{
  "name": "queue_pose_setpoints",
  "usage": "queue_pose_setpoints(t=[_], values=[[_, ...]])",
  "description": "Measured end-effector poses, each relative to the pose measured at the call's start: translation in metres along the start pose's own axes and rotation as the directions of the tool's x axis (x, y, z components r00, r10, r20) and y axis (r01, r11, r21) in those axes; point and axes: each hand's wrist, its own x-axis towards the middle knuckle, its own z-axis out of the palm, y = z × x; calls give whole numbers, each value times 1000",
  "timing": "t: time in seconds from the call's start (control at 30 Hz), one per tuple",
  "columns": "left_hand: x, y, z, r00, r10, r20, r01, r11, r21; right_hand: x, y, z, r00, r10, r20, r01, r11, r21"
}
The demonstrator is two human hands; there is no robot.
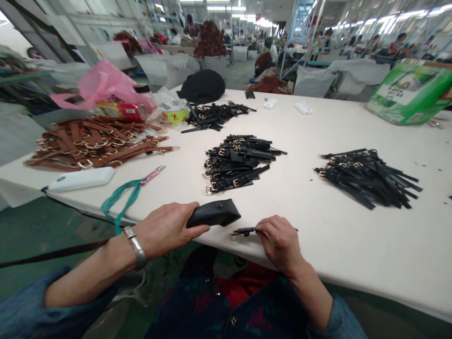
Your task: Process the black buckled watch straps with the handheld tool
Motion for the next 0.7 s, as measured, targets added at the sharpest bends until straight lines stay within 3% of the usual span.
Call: queue_pose_setpoints(t=[0.1,0.2,0.37,0.7], values=[[-4,4,-4,1000,7,5,-7,1000,4,0,9,4,997,-78,22,79,997,-16],[-8,10,-1,998,46,50,-46,999,6,-3,14,6,994,-83,69,79,995,55],[-11,18,11,988,88,129,-93,995,27,-6,17,7,998,-37,54,24,975,221],[-6,34,13,984,134,114,-147,982,120,4,21,1,985,92,144,-137,929,345]])
